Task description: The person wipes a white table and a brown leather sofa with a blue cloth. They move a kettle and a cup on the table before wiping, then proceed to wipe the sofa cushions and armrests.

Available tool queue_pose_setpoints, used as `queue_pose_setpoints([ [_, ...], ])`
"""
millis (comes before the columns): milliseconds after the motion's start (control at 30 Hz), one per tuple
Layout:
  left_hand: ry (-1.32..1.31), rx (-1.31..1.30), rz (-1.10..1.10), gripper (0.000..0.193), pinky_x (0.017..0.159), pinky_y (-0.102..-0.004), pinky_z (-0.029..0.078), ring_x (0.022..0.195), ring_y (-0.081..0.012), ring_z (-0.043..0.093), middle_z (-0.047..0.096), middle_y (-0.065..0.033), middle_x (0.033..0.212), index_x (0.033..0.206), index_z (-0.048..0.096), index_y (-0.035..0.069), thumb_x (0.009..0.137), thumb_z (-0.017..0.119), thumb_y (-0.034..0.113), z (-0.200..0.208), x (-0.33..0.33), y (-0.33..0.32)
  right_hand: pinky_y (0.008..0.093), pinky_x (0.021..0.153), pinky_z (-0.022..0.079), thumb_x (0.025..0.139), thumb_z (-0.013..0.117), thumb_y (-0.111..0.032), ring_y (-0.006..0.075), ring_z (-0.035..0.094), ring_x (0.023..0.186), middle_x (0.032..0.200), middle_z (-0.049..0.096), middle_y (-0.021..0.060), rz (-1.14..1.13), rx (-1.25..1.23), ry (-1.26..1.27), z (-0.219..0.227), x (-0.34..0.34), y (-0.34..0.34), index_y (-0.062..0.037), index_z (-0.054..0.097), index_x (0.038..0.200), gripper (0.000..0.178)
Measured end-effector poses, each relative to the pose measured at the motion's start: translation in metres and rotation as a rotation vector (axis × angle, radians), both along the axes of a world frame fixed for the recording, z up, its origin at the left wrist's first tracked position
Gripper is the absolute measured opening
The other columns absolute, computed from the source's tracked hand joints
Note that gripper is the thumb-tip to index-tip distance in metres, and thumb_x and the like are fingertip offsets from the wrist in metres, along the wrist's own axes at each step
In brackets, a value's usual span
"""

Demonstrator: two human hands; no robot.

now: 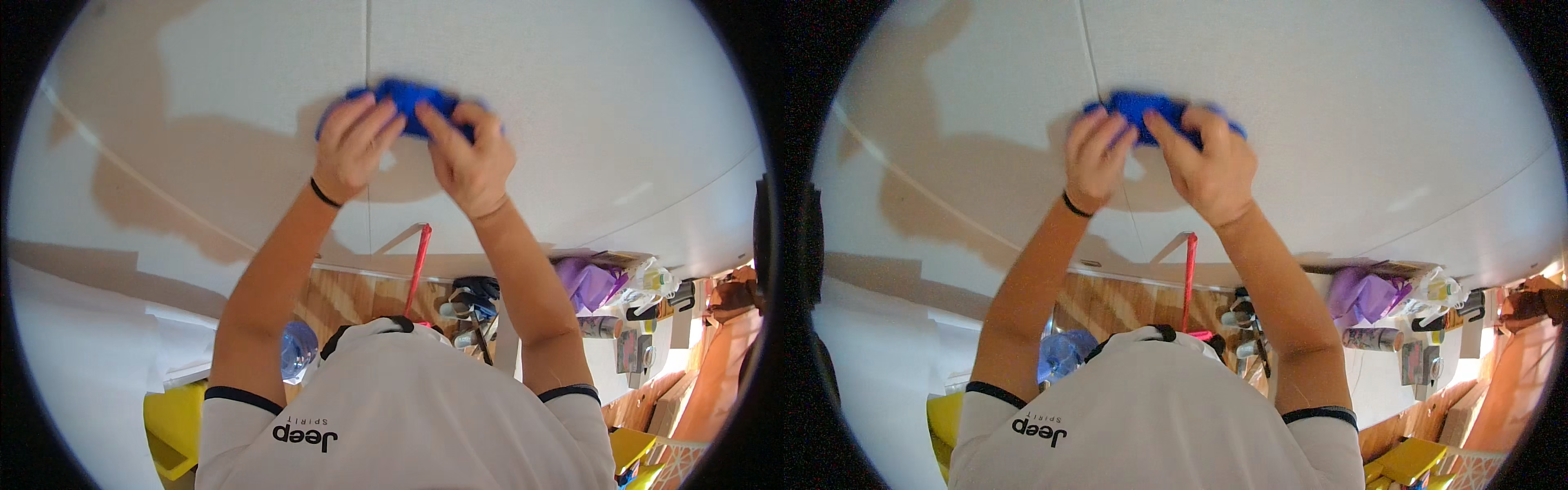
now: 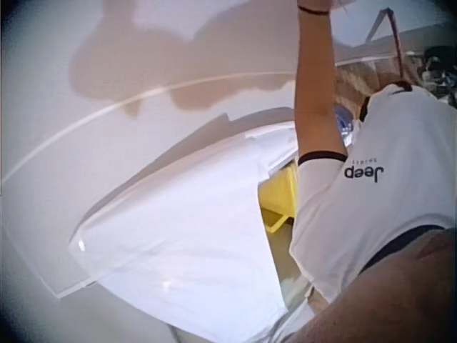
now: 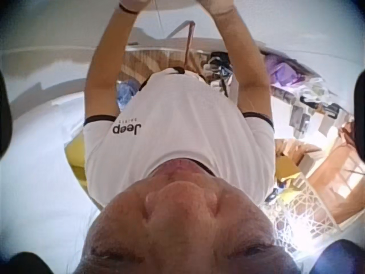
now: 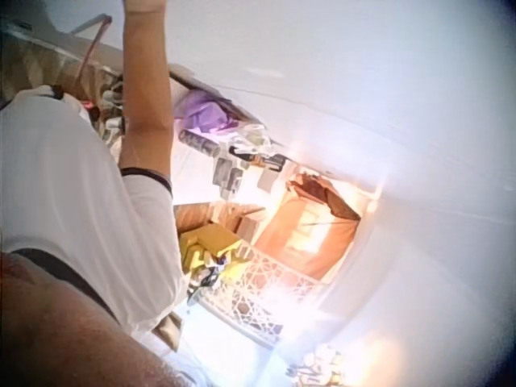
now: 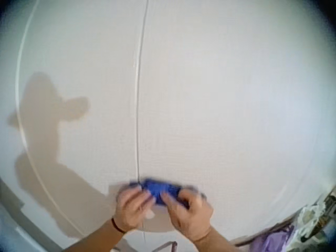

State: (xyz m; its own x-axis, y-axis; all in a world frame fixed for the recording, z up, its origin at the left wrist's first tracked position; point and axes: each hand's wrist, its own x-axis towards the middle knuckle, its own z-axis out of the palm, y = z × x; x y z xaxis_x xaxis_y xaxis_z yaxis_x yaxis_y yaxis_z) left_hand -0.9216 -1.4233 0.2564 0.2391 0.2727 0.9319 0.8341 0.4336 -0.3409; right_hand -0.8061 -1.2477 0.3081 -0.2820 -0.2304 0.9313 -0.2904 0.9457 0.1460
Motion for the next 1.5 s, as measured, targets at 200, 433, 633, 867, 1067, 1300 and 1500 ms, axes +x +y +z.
queue_pose_setpoints([
  [200,-0.268,-0.271,0.025,0.033,0.101,-0.0416,0.051,0.127,-0.0284,0.053,0.059,-0.0062,0.132,0.118,0.072,0.005,0.086,0.067,0.005,-0.112,0.039,-0.014,0.0313,0.058,0.053,0.078,0.075,-0.011,0.0173,0.063,0.074,0.098,0.057,0.0004,0.028,-0.028,-0.277,-0.118,0.018,0.009,-0.0255,0.077,0.112,0.037],
  [433,-0.304,-0.214,-0.035,0.039,0.104,-0.0435,0.05,0.121,-0.0309,0.056,0.061,-0.0091,0.131,0.12,0.073,0.005,0.081,0.07,0.002,-0.012,0.069,0.025,0.034,0.06,0.054,0.071,0.077,-0.002,0.0223,0.063,0.076,0.101,0.058,0.0043,0.045,-0.251,-0.126,-0.055,0.043,0.036,-0.023,0.077,0.117,0.051],
  [633,-0.172,-0.224,-0.122,0.034,0.101,-0.0394,0.052,0.123,-0.0249,0.056,0.062,-0.0066,0.128,0.117,0.074,0.005,0.083,0.071,0.007,-0.044,0.063,0.085,0.0338,0.058,0.051,0.071,0.081,-0.006,0.0225,0.062,0.076,0.098,0.059,0.0037,-0.008,-0.098,-0.045,-0.08,0.054,0.099,-0.0229,0.08,0.106,0.039],
  [867,-0.238,-0.49,-0.118,0.035,0.102,-0.0405,0.051,0.125,-0.025,0.054,0.061,-0.0064,0.129,0.12,0.072,0.004,0.086,0.069,0.01,-0.104,0.079,0.083,0.0344,0.06,0.053,0.073,0.077,-0.006,0.0214,0.063,0.075,0.097,0.059,0.0027,0.011,-0.141,-0.304,-0.13,0.086,0.113,-0.0222,0.078,0.105,0.035],
  [1067,-0.152,-0.115,-0.143,0.036,0.098,-0.0411,0.051,0.119,-0.0269,0.058,0.064,-0.0057,0.127,0.117,0.074,0.005,0.081,0.071,0.006,0.051,0.098,0.127,0.0347,0.065,0.055,0.066,0.079,0.002,0.0245,0.064,0.082,0.102,0.059,0.0089,0.056,-0.289,0.046,0.007,0.087,0.124,-0.0201,0.077,0.114,0.053],
  [1300,-0.03,-0.096,-0.062,0.027,0.096,-0.0412,0.051,0.12,-0.0261,0.058,0.063,-0.0047,0.128,0.112,0.076,0.006,0.086,0.07,0.002,0.034,0.078,0.157,0.0323,0.065,0.054,0.065,0.08,-0.006,0.0224,0.065,0.083,0.104,0.06,0.0053,0.008,-0.196,0.108,-0.009,0.072,0.151,-0.0228,0.078,0.11,0.048],
  [1500,-0.144,-0.248,-0.164,0.03,0.098,-0.0429,0.05,0.12,-0.0282,0.057,0.063,-0.0061,0.13,0.114,0.074,0.005,0.084,0.075,0.004,0.016,0.095,0.164,0.0345,0.069,0.056,0.069,0.08,-0.004,0.0241,0.065,0.086,0.104,0.059,0.0065,0.071,-0.407,-0.181,-0.031,0.105,0.162,-0.0206,0.076,0.112,0.046],
])
